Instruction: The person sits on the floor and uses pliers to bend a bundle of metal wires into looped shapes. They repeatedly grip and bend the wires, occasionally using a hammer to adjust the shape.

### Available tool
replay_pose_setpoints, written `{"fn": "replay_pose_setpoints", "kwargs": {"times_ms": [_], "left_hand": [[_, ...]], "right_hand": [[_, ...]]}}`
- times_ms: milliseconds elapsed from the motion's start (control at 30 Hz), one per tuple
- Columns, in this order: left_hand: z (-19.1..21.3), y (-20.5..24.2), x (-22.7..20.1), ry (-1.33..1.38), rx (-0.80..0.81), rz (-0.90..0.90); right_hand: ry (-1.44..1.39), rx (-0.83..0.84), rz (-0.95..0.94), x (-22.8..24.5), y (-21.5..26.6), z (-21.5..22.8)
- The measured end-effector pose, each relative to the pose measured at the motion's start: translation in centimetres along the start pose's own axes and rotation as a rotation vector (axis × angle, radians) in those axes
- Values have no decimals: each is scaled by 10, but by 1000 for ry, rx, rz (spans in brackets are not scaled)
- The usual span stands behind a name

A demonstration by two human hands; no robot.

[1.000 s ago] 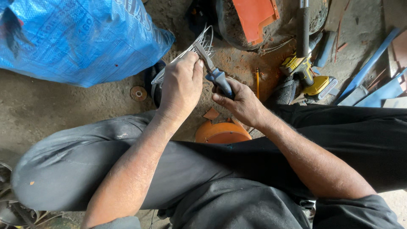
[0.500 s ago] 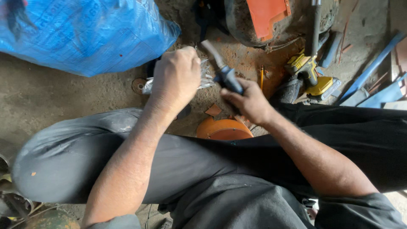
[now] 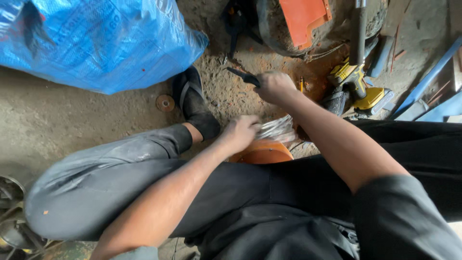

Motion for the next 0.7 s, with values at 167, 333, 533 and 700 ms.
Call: {"fn": "replay_pose_setpoints", "kwargs": {"times_ms": [167, 333, 533, 700], "left_hand": [[-11, -11, 71, 61, 10, 315], [0, -20, 93, 127, 2, 533], [34, -29, 83, -297, -291, 267], [33, -24, 67, -548, -98, 296]], "right_hand": [[-57, 102, -47, 11, -40, -33], [-139, 138, -107, 9, -49, -52], [-208, 60, -46, -1, -53, -61], [-218, 94, -38, 13, -55, -52]]}}
Point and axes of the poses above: each hand's wrist, its own y-axis away from the middle knuckle, its own z-axis out of the back of the hand, x = y × z, the point moved 3 cm from there along -y, towards the middle knuckle, and after that the axes turned 8 degrees about -x, right-handed, at the moved point
